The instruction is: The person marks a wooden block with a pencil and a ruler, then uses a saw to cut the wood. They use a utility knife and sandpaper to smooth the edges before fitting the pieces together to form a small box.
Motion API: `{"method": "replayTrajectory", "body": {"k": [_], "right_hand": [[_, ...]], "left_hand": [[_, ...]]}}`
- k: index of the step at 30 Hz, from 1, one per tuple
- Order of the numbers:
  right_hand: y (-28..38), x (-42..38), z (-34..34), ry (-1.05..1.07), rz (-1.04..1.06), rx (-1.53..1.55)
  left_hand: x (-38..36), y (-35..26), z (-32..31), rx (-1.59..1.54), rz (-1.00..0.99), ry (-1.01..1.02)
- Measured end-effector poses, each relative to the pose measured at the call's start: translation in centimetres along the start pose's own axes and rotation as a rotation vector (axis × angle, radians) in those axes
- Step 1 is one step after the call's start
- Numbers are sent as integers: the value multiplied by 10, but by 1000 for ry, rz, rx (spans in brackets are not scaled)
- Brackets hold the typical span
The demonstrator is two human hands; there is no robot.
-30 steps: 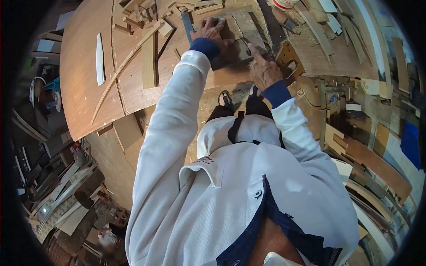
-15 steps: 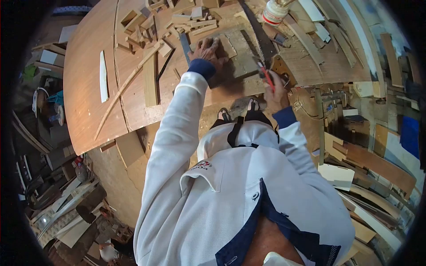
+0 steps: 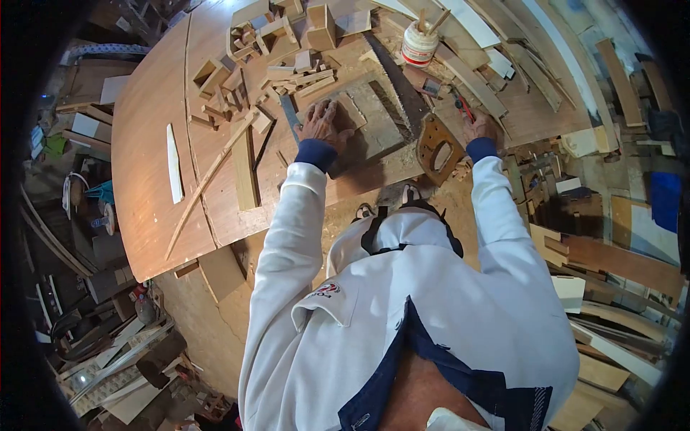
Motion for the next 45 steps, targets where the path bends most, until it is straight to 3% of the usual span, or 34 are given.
{"method": "replayTrajectory", "body": {"k": [2, 3, 5, 6, 8, 12, 14, 18, 20, 21, 22, 24, 25, 30, 33, 37, 40, 45], "right_hand": [[21, -14, 19, -302, 160, -307], [23, -19, 17, -301, 163, -304], [19, -30, 6, -100, 128, 39], [20, -44, 7, -100, 127, 40], [29, -76, -11, 33, 216, -242], [14, -84, -32, -26, 167, -253], [0, -76, -45, 43, 47, -231], [13, -87, -32, 179, 19, -184], [16, -97, -22, 98, 172, 124], [0, -95, -41, 220, 111, 172], [15, -107, -27, 211, 104, 170], [28, -140, -11, 372, -127, 622], [25, -148, -10, 329, -146, 760], [11, -189, 17, 231, -210, 856], [28, -210, 53, 115, -82, 831], [25, -226, 57, 153, -101, 864], [23, -234, 61, 202, -186, 1014], [-14, -242, 66, 141, -184, 998]], "left_hand": [[0, -1, -1, -9, 4, 1], [0, 2, -3, -24, 4, 2], [3, 10, -17, -47, -22, -30], [4, 12, -20, -71, -52, -62], [3, 5, -11, -79, -17, -2], [7, -7, -10, -59, -2, 80], [8, -10, -15, -48, -67, 39], [10, -16, -13, -35, -108, 25], [12, -16, -12, -57, -119, 27], [12, -15, -13, -77, -120, 30], [13, -15, -13, -79, -131, 29], [15, -15, -15, -80, -156, 26], [15, -15, -16, -83, -162, 28], [25, -26, -25, -99, -243, 0], [29, -45, -22, -74, -258, 26], [39, -59, -24, -128, -330, -74], [25, -56, -20, -56, -237, -33], [-19, -9, -1, 68, -139, -56]]}}
Point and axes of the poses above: each hand's wrist, its own x-axis towards the middle knuckle, its own z-axis out of the back of the hand, y = z × x, the point moved 9 cm from there along x, towards the middle knuckle, and after that the axes turned 13 degrees about -z, right-handed, at the moved point
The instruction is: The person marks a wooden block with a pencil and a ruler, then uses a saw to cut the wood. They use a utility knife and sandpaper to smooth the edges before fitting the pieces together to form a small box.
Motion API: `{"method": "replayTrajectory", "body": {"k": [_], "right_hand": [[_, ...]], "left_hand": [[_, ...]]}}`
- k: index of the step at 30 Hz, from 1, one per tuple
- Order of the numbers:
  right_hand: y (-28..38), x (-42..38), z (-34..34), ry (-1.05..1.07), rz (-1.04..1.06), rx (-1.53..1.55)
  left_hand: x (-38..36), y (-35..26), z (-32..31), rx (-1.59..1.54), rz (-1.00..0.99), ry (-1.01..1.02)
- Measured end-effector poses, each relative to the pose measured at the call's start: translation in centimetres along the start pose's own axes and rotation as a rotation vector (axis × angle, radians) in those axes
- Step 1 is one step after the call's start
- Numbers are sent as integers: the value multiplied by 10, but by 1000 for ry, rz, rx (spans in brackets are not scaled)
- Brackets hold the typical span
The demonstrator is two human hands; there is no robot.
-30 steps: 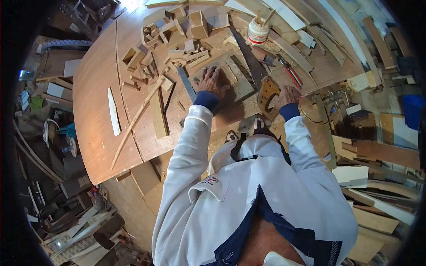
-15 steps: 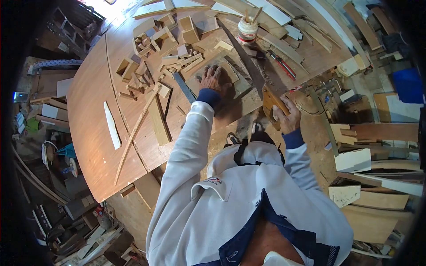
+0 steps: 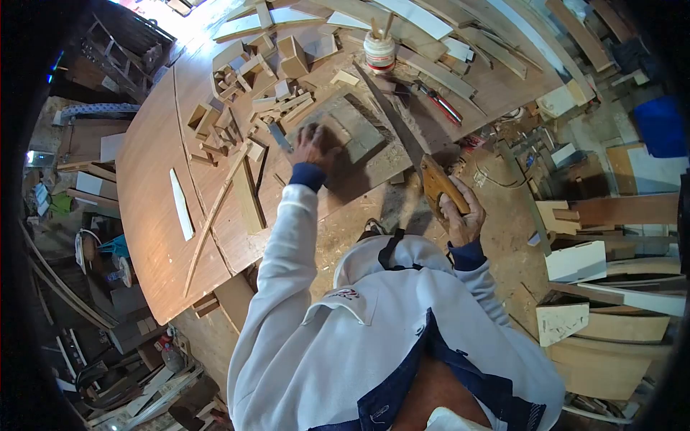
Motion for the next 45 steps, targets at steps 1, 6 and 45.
{"method": "replayTrajectory", "body": {"k": [1, 6, 45], "right_hand": [[2, -2, 8, -25, 40, -26], [-1, -3, 29, -21, 48, -25], [25, -21, 2, 74, 264, -384]], "left_hand": [[-6, 5, 1, 8, 28, -7], [12, 29, -39, 39, -4, 90], [89, -29, -34, -4, 8, 367]]}}
Point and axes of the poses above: each hand's wrist, its own x-axis towards the middle knuckle, its own z-axis out of the back of the hand, y = z × x, the point moved 9 cm from there along x, towards the middle knuckle, and after that the axes turned 13 degrees about -z, right-handed, at the moved point
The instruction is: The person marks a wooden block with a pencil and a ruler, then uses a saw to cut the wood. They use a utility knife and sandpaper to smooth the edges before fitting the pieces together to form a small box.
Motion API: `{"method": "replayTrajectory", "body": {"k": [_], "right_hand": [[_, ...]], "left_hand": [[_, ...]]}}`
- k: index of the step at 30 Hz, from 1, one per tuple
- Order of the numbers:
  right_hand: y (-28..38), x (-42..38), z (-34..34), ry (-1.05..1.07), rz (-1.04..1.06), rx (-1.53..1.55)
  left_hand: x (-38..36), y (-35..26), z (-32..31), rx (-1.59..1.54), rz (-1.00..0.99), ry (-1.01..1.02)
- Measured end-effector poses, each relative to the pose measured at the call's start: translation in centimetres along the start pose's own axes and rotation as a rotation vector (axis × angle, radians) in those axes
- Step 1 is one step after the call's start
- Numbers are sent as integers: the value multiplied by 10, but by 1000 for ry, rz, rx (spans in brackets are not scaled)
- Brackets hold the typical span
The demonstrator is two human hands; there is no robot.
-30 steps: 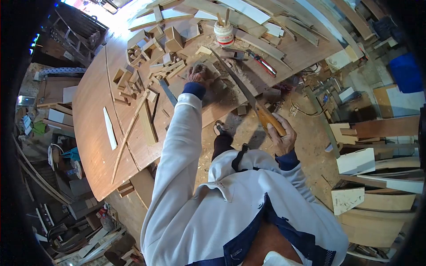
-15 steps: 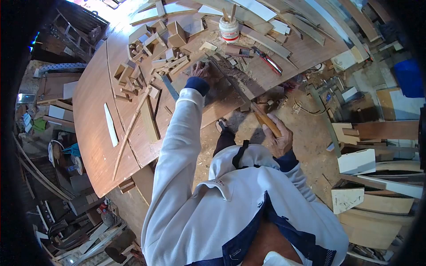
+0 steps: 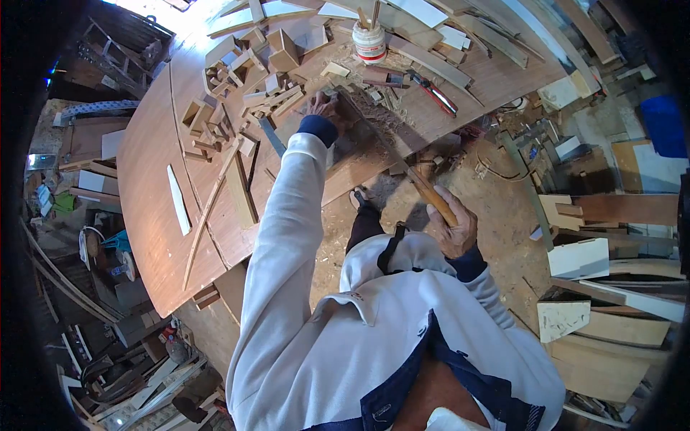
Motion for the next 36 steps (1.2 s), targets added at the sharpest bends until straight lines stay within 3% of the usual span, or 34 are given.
{"method": "replayTrajectory", "body": {"k": [8, 11, 18, 25, 28, 29, 30, 33, 35, 36], "right_hand": [[0, 20, -13, 81, -62, -38], [6, 14, -5, 29, 34, -45], [17, 34, -17, 56, 26, -23], [29, 41, -18, 29, -13, -56], [24, 40, -20, 101, -105, -90], [19, 39, -26, 171, -182, -127], [18, 38, -26, 173, -180, -128], [10, 35, -30, 150, -171, -142], [23, 32, -22, 2, 60, -75], [26, 32, -21, 3, 58, -77]], "left_hand": [[21, 20, -32, 20, -38, 10], [21, 19, -30, 39, -39, 30], [-2, 1, -2, -21, 51, 51], [-2, 1, 4, -38, -11, -27], [-5, 7, -10, -79, 10, -1], [-1, 13, -15, -59, -14, -92], [-3, 11, -8, -40, -38, -184], [-5, 9, -7, -22, -7, -170], [-10, 1, 2, -23, 3, -128], [-11, 0, 2, -24, 14, -87]]}}
Point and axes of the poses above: each hand's wrist, its own x-axis towards the middle knuckle, its own z-axis out of the back of the hand, y = z × x, the point moved 9 cm from there along x, towards the middle knuckle, and after that the axes turned 13 degrees about -z, right-handed, at the moved point
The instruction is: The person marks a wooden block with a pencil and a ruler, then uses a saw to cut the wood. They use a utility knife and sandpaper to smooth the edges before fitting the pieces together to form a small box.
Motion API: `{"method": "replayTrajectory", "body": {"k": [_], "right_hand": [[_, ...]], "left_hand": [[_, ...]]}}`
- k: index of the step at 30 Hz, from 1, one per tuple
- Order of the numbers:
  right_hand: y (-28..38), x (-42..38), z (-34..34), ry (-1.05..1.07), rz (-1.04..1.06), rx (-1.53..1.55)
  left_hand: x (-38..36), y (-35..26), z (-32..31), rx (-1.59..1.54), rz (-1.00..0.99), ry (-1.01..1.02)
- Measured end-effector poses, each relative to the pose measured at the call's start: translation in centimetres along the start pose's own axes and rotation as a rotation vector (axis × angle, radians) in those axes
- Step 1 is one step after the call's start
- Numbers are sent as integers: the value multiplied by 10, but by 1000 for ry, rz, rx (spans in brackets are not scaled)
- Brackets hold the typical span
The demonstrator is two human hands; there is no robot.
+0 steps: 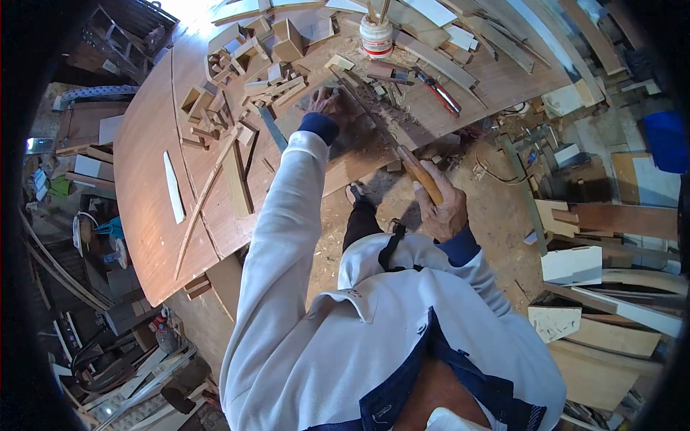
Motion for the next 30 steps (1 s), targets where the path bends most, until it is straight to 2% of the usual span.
{"method": "replayTrajectory", "body": {"k": [2, 6, 8, 14, 18, 20, 23, 30], "right_hand": [[0, 1, 0, 50, -102, -7], [-5, -3, 4, -14, -77, 46], [1, -7, 11, -92, 42, 64], [-13, -8, 8, -1, -47, 48], [-8, -9, 12, -12, -24, 31], [-11, -8, 11, 51, -129, 65], [-11, -8, 12, 13, -35, 58], [-19, -11, 14, 57, -114, 32]], "left_hand": [[3, 3, -3, 2, -13, -5], [3, 2, -3, 19, -6, 4], [3, 2, -3, 12, -2, 21], [5, 1, -6, -1, 20, 106], [2, -9, 3, -12, 48, 141], [9, -2, -7, 7, 47, 117], [11, 1, -8, 20, 24, 71], [5, -10, 4, 76, -18, 44]]}}
Point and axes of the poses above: each hand's wrist, its own x-axis towards the middle knuckle, its own z-axis out of the back of the hand, y = z × x, the point moved 9 cm from there along x, towards the middle knuckle, and after that the axes turned 13 degrees about -z, right-handed, at the moved point
